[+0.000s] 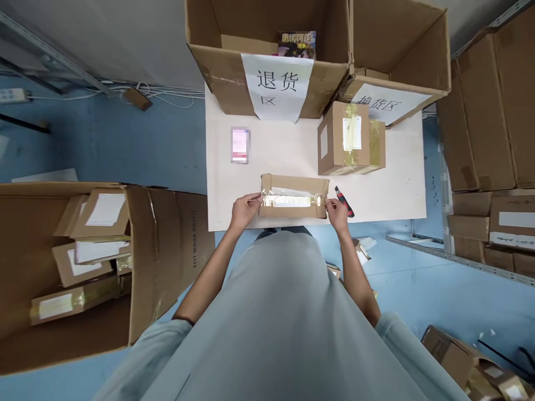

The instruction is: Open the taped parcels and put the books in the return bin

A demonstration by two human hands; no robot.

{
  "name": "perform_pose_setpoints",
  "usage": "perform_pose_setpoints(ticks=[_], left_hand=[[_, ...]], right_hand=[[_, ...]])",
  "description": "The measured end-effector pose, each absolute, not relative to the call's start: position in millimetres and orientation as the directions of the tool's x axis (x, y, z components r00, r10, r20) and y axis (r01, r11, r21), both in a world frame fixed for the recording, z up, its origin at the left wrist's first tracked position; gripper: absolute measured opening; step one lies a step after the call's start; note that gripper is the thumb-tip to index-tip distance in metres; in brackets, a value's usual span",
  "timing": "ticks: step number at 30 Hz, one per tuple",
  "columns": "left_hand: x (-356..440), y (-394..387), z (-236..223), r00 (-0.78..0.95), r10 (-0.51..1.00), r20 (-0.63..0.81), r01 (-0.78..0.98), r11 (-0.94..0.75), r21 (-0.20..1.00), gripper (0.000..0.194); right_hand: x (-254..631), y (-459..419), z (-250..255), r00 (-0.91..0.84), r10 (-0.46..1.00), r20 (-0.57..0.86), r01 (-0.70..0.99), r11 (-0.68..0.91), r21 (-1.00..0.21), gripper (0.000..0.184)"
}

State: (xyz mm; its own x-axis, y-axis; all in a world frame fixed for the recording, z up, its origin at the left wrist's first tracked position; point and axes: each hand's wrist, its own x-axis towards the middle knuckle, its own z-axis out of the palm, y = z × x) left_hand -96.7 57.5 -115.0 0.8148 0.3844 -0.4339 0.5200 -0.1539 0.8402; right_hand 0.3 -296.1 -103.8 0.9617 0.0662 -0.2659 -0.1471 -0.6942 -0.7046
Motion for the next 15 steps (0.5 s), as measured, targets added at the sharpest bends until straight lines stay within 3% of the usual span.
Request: perform_pose_setpoints(ticks=[3, 7, 12, 15], left_hand=[[-112.2, 68.4, -136.0, 0.832, 0.330, -0.447, 0.463, 0.033, 0.886, 0.061], [-136.6, 75.4, -156.4, 0.828, 0.275, -0.489, 0.523, -0.062, 0.850, 0.072], [-143.6, 60.2, -170.4, 0.789, 0.243, -0.564, 0.603, -0.132, 0.787, 0.098], [-136.0, 46.8, -169.1, 0.774, 0.257, -0.579, 0.620, -0.117, 0.776, 0.102]], right_hand=[[-2.3, -312.8, -119.0, 0.954, 0.068, -0.293, -0.194, -0.606, -0.771, 0.065], [-14.9, -333.3, -135.5, 0.931, 0.023, -0.365, -0.282, -0.592, -0.755, 0.057], [-28.6, -328.7, -153.7, 0.867, 0.089, -0.490, -0.357, -0.574, -0.737, 0.082], [-28.1, -315.5, -161.0, 0.859, 0.153, -0.489, -0.336, -0.553, -0.763, 0.073]])
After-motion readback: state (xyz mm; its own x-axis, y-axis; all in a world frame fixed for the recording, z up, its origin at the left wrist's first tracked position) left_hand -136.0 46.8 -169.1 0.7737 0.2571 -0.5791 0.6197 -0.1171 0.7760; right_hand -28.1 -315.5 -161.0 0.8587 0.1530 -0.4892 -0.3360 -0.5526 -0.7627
